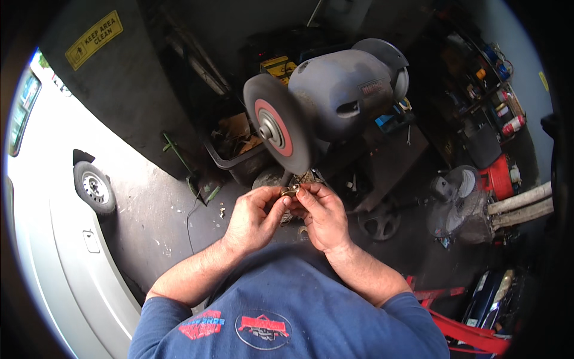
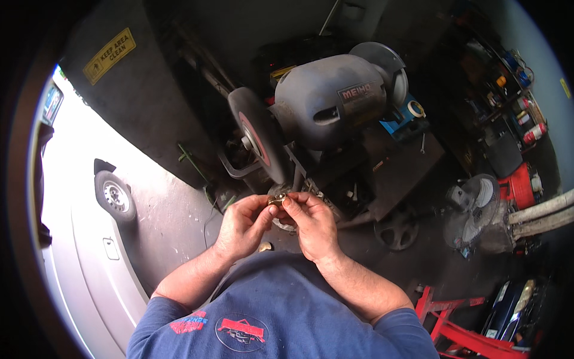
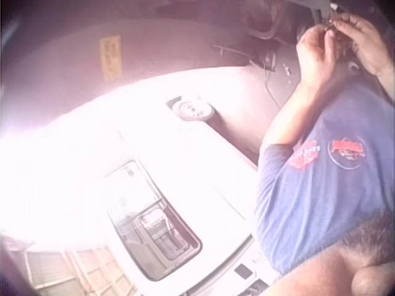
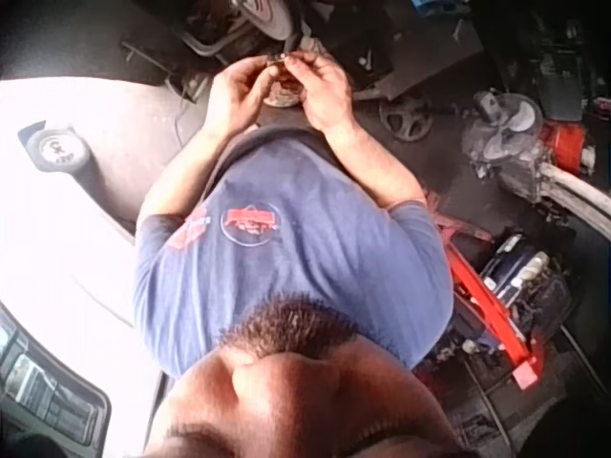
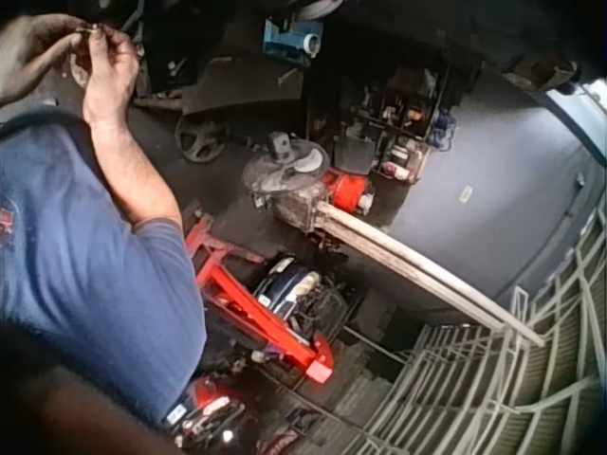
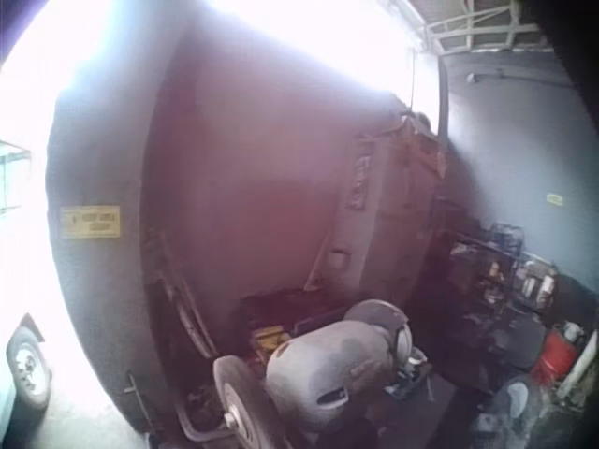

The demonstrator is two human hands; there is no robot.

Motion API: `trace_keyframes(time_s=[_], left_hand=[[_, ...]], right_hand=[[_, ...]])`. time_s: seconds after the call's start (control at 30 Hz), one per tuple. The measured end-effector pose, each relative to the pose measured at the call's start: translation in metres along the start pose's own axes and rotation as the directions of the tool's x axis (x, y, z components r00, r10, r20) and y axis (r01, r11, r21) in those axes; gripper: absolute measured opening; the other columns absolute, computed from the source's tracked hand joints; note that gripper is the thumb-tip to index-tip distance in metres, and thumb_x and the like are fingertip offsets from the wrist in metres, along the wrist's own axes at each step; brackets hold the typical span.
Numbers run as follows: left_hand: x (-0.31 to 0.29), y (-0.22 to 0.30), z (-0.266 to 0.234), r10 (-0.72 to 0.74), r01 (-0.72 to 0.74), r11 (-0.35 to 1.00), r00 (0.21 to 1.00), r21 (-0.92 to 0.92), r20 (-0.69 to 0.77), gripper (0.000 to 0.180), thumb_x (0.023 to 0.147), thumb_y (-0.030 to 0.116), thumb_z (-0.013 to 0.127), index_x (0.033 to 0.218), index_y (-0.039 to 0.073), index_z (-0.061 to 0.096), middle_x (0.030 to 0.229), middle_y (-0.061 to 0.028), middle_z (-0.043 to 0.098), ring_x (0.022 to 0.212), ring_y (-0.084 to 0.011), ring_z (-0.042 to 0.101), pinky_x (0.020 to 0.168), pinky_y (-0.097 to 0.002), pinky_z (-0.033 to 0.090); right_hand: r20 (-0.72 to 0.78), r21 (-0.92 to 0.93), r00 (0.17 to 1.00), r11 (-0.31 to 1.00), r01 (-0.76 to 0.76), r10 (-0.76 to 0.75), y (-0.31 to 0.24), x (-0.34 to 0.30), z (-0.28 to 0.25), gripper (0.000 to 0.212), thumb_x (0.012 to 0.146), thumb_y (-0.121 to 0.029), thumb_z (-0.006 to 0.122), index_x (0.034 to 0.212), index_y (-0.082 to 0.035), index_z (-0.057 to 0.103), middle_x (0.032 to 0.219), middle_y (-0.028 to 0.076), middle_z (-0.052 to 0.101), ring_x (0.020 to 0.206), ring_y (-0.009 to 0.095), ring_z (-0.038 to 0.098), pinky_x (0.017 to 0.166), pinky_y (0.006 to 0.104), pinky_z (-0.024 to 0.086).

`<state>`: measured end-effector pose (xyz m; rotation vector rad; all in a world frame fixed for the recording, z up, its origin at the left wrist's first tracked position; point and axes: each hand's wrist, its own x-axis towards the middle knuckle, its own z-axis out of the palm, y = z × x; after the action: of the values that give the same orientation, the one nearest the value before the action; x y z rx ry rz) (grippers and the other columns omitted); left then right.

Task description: The person holds a small metal part and repeatedly rubs it against a spinning bench grinder wheel. They then use a small brush to clean the part's crevices. The person continues alternating between grinding and brushing the same part.

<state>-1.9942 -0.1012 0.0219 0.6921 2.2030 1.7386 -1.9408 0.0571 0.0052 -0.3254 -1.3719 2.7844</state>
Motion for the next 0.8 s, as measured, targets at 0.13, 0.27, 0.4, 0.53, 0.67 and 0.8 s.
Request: trace_keyframes(time_s=[0.13, 0.27, 0.4, 0.53, 0.67, 0.8], left_hand=[[0.015, 0.016, -0.025, 0.173, -0.170, 0.958, 0.985, 0.230, 0.006, 0.022, 0.088, 0.015, 0.065, 0.097, -0.004, 0.066, 0.081, -0.0188, 0.066, 0.076, -0.0336, 0.066, 0.068, -0.0384, 0.053], [0.029, 0.036, -0.034, 0.133, -0.139, 0.946, 0.990, 0.294, 0.042, 0.023, 0.087, 0.016, 0.064, 0.096, -0.005, 0.068, 0.078, -0.0193, 0.067, 0.070, -0.0293, 0.068, 0.065, -0.0364, 0.053], [0.034, 0.047, -0.029, 0.021, -0.029, 0.965, 0.999, 0.259, 0.034, 0.025, 0.087, 0.017, 0.063, 0.097, -0.005, 0.070, 0.075, -0.0192, 0.068, 0.064, -0.0244, 0.068, 0.062, -0.0339, 0.054], [0.035, 0.047, -0.026, -0.053, 0.049, 0.966, 0.999, 0.252, 0.010, 0.025, 0.088, 0.017, 0.062, 0.097, -0.004, 0.070, 0.073, -0.0190, 0.068, 0.062, -0.0233, 0.068, 0.061, -0.0339, 0.054], [0.031, 0.043, -0.021, 0.041, -0.029, 0.961, 0.998, 0.275, -0.037, 0.023, 0.086, 0.016, 0.064, 0.095, -0.004, 0.070, 0.075, -0.0186, 0.067, 0.065, -0.0272, 0.067, 0.061, -0.0361, 0.053], [0.011, 0.032, -0.007, 0.257, -0.209, 0.919, 0.960, 0.336, -0.107, 0.022, 0.084, 0.014, 0.070, 0.100, -0.001, 0.069, 0.076, -0.0147, 0.064, 0.070, -0.0299, 0.066, 0.061, -0.0364, 0.053]], right_hand=[[-0.017, 0.163, 0.998, 0.985, -0.049, 0.052, 0.001, 0.002, 0.014, 0.013, 0.097, -0.018, 0.061, 0.104, -0.007, 0.064, 0.100, 0.007, 0.070, 0.090, 0.016, 0.067, 0.083, 0.0303, 0.055], [-0.018, 0.272, 0.996, 0.959, -0.075, 0.082, -0.003, 0.008, 0.021, 0.011, 0.096, -0.018, 0.062, 0.102, -0.009, 0.066, 0.103, 0.007, 0.070, 0.097, 0.017, 0.066, 0.087, 0.0321, 0.053], [-0.062, 0.296, 0.993, 0.952, -0.080, 0.103, -0.007, 0.010, 0.021, 0.011, 0.096, -0.016, 0.061, 0.103, -0.008, 0.066, 0.104, 0.007, 0.069, 0.097, 0.017, 0.066, 0.087, 0.0320, 0.053], [-0.052, 0.295, 0.989, 0.948, -0.120, 0.141, -0.010, 0.012, 0.017, 0.011, 0.096, -0.014, 0.061, 0.104, -0.007, 0.066, 0.104, 0.007, 0.069, 0.096, 0.017, 0.066, 0.087, 0.0316, 0.053], [0.003, 0.289, 0.994, 0.952, -0.105, 0.109, -0.010, 0.014, 0.014, 0.012, 0.097, -0.014, 0.059, 0.105, -0.006, 0.065, 0.103, 0.007, 0.069, 0.096, 0.016, 0.065, 0.087, 0.0314, 0.053], [0.093, 0.211, 0.996, 0.977, -0.015, -0.004, -0.013, 0.004, 0.008, 0.014, 0.099, -0.014, 0.057, 0.108, -0.005, 0.063, 0.103, 0.006, 0.068, 0.096, 0.015, 0.065, 0.088, 0.0319, 0.053]])
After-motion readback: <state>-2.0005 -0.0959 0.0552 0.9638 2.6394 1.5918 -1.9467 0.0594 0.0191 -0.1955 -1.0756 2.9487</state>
